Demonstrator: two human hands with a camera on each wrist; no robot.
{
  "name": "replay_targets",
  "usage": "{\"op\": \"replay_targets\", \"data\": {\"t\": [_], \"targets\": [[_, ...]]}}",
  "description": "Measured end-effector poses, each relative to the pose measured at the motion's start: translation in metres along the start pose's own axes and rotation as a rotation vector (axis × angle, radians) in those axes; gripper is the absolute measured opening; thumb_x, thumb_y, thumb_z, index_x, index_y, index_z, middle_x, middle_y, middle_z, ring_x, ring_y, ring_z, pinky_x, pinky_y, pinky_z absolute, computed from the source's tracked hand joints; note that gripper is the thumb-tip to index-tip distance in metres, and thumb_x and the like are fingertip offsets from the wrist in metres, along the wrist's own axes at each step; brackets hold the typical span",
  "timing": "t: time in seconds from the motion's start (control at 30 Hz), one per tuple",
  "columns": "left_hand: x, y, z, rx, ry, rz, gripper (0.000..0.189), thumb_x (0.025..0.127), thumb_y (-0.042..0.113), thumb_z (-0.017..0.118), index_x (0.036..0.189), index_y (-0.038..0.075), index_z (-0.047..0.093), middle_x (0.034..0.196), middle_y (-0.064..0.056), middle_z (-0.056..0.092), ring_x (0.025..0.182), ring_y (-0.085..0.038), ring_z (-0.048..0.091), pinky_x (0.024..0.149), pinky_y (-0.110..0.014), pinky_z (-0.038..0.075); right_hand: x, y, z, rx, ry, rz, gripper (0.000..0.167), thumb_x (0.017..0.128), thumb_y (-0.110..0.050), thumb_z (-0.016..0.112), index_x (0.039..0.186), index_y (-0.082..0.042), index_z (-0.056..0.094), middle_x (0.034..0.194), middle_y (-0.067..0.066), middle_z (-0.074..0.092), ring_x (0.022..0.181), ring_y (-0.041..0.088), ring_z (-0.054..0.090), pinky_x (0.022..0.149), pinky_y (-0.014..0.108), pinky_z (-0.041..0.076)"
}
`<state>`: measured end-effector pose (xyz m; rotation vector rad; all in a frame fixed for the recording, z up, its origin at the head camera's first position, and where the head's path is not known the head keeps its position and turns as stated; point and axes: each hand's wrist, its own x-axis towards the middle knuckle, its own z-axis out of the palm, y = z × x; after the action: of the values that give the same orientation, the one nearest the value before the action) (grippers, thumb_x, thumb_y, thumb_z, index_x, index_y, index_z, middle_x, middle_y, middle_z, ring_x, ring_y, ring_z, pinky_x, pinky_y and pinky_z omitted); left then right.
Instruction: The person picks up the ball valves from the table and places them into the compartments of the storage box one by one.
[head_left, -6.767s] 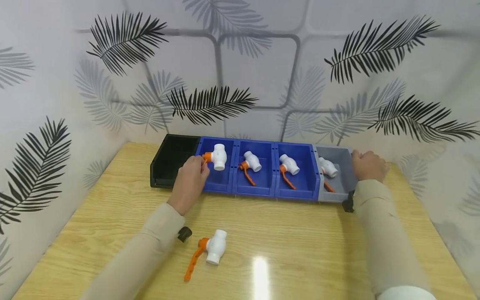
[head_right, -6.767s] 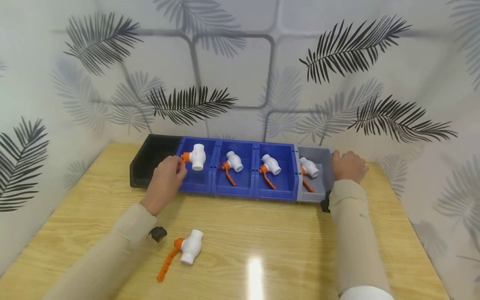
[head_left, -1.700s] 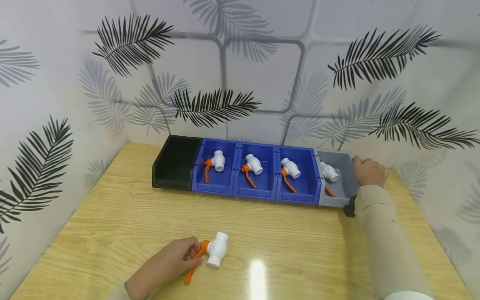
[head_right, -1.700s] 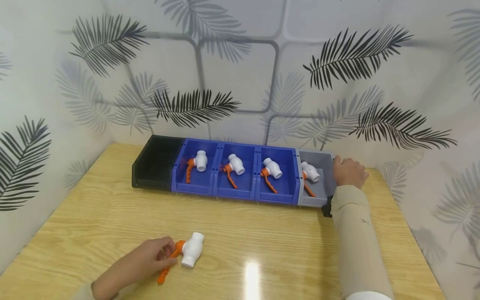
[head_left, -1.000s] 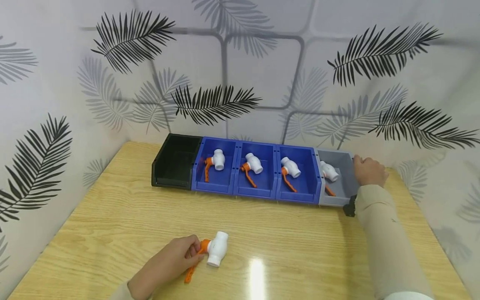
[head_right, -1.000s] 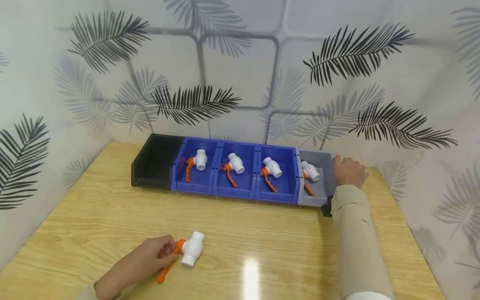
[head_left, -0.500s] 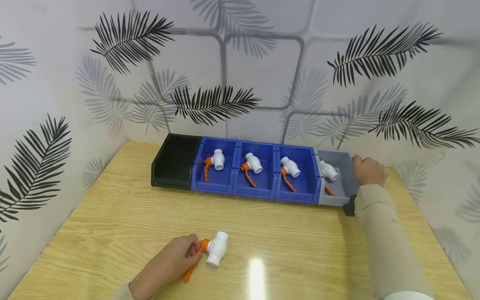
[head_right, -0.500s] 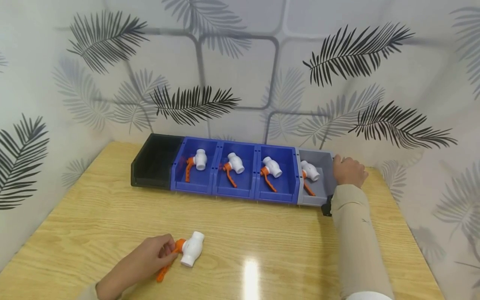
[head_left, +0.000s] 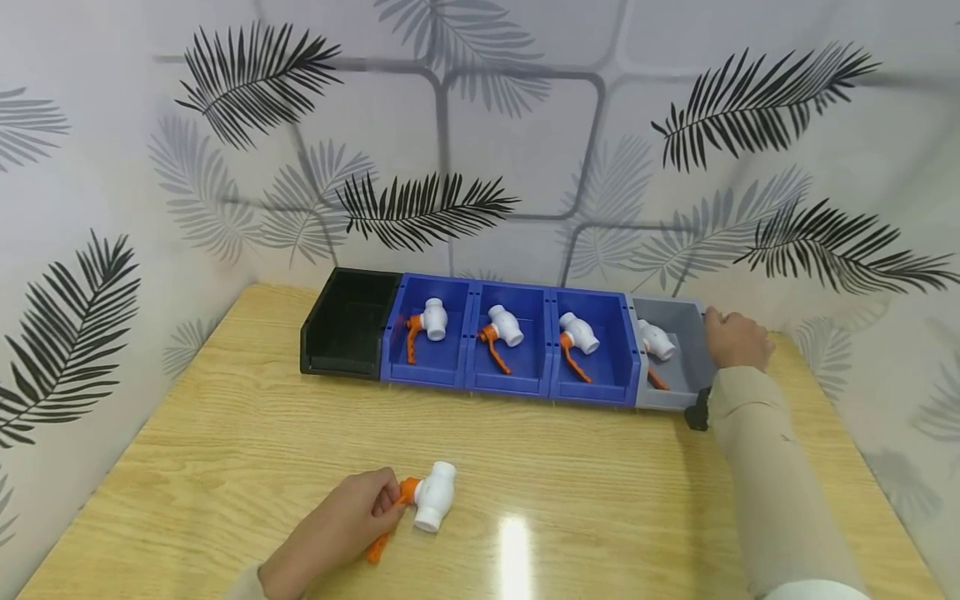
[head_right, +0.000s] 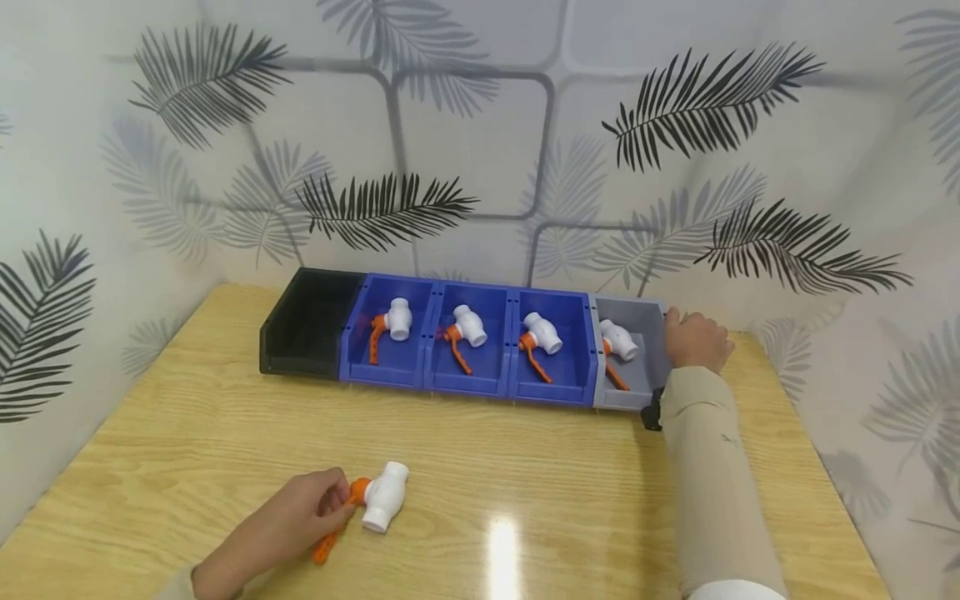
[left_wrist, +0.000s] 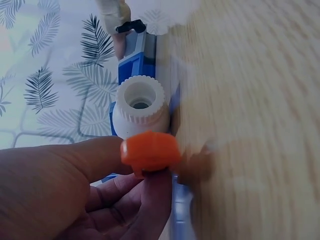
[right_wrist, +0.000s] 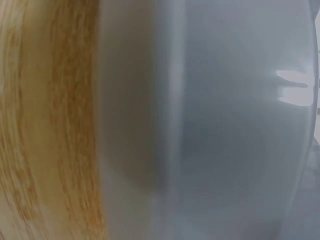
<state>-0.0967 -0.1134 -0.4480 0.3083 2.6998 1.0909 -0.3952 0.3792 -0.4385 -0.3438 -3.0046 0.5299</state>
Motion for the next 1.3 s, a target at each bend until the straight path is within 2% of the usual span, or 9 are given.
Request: {"op": "replay_targets", "data": {"t": [0.2,0.37,0.63,0.8,1.03,1.3], "targets": [[0.000,0.002,-0.004,0.018,0.005,-0.004,0.010,0.086,0.011,0.062,0.080,0.012,0.054,0.068,0.008,0.051,0.057,-0.004,0.046,0.051,-0.022,0.042,0.001,0.000,0.000,0.001,0.003,0.003,0.074,0.095,-0.049,0.012,0.112,0.011,0.052,0.115,0.037,0.048,0.104,0.055,0.043,0.081,0.062,0.031],[0.002,0.001,-0.010,0.047,0.070,-0.012,0.011,0.085,0.010,0.063,0.079,0.013,0.054,0.067,0.008,0.050,0.058,-0.005,0.046,0.052,-0.022,0.042,0.000,-0.002,0.000,-0.004,0.000,0.004,0.075,0.095,-0.049,0.012,0.114,0.011,0.051,0.116,0.037,0.048,0.104,0.054,0.043,0.081,0.062,0.030],[0.006,0.008,-0.039,0.027,0.153,-0.104,0.009,0.084,0.006,0.063,0.081,0.007,0.055,0.069,0.003,0.051,0.062,-0.010,0.047,0.055,-0.023,0.043,-0.002,-0.006,-0.003,-0.006,-0.006,0.018,0.073,0.095,-0.047,0.013,0.115,0.012,0.051,0.118,0.036,0.048,0.106,0.054,0.043,0.083,0.062,0.031],[0.011,0.008,-0.060,0.085,0.224,-0.087,0.008,0.084,0.006,0.062,0.082,0.005,0.054,0.071,0.001,0.052,0.064,-0.011,0.048,0.057,-0.024,0.044,0.001,-0.003,-0.001,-0.008,-0.018,0.017,0.076,0.094,-0.050,0.010,0.116,0.012,0.050,0.119,0.037,0.047,0.105,0.054,0.042,0.082,0.062,0.030],[0.028,0.008,-0.089,0.140,0.338,-0.072,0.008,0.084,0.007,0.060,0.085,0.003,0.053,0.074,-0.004,0.053,0.065,-0.015,0.048,0.055,-0.025,0.042,0.002,-0.001,-0.003,-0.011,-0.013,0.027,0.075,0.095,-0.049,0.011,0.117,0.011,0.050,0.120,0.036,0.047,0.106,0.054,0.043,0.083,0.061,0.031],[0.055,0.003,-0.112,0.157,0.458,-0.075,0.012,0.085,0.010,0.057,0.089,0.000,0.052,0.079,-0.010,0.056,0.064,-0.020,0.050,0.057,-0.029,0.043,0.000,-0.002,-0.004,-0.001,-0.004,-0.002,0.074,0.095,-0.049,0.012,0.116,0.011,0.050,0.118,0.037,0.047,0.105,0.056,0.043,0.082,0.062,0.031]]}}
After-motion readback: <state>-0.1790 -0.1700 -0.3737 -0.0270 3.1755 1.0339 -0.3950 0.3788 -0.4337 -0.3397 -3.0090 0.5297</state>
